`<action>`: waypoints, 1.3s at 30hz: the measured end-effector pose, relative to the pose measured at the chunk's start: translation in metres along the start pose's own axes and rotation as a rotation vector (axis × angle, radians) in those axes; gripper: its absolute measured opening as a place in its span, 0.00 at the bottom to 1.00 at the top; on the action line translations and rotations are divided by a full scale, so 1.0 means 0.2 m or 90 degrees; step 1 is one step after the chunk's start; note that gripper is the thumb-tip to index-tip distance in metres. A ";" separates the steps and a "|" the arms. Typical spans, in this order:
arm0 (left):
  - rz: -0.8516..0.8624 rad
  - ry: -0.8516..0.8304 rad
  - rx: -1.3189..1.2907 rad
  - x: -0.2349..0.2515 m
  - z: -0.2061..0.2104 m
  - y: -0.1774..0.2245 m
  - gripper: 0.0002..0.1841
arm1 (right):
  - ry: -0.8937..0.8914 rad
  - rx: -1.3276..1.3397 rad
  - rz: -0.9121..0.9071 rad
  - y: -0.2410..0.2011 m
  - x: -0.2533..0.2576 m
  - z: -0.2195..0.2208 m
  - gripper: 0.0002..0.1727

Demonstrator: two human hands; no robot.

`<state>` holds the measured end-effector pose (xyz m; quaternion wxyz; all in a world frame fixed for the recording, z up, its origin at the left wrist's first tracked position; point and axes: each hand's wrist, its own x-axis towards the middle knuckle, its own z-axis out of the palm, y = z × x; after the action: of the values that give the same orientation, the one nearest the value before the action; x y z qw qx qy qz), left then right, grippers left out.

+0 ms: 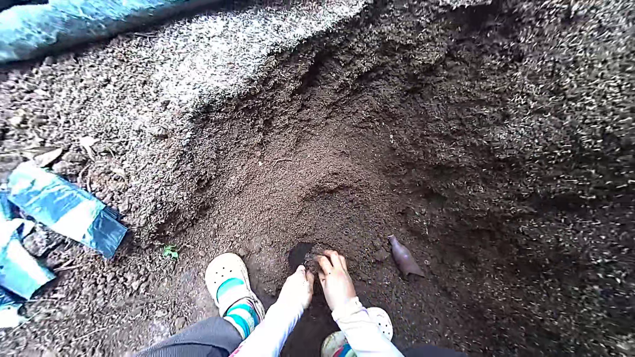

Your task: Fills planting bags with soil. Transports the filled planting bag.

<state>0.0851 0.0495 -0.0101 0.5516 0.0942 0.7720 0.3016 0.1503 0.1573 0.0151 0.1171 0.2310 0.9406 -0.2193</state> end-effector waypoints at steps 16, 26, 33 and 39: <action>0.007 0.064 0.050 -0.04 0.02 0.07 0.24 | -0.130 -0.155 0.042 -0.09 0.09 -0.03 0.23; 0.016 0.089 -0.090 0.08 -0.18 -0.01 0.42 | -0.213 0.257 0.071 0.27 0.16 -0.28 0.47; 0.010 0.000 0.015 0.18 -0.15 0.04 0.41 | -0.238 0.443 0.213 0.35 0.17 -0.01 0.51; -0.021 0.017 0.094 0.18 -0.15 0.11 0.40 | -0.264 0.318 0.191 0.30 0.25 -0.06 0.47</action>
<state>0.0400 0.0733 -0.0187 0.5378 0.1182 0.8007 0.2358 0.1342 0.2308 -0.0115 0.2764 0.3385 0.7698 -0.4652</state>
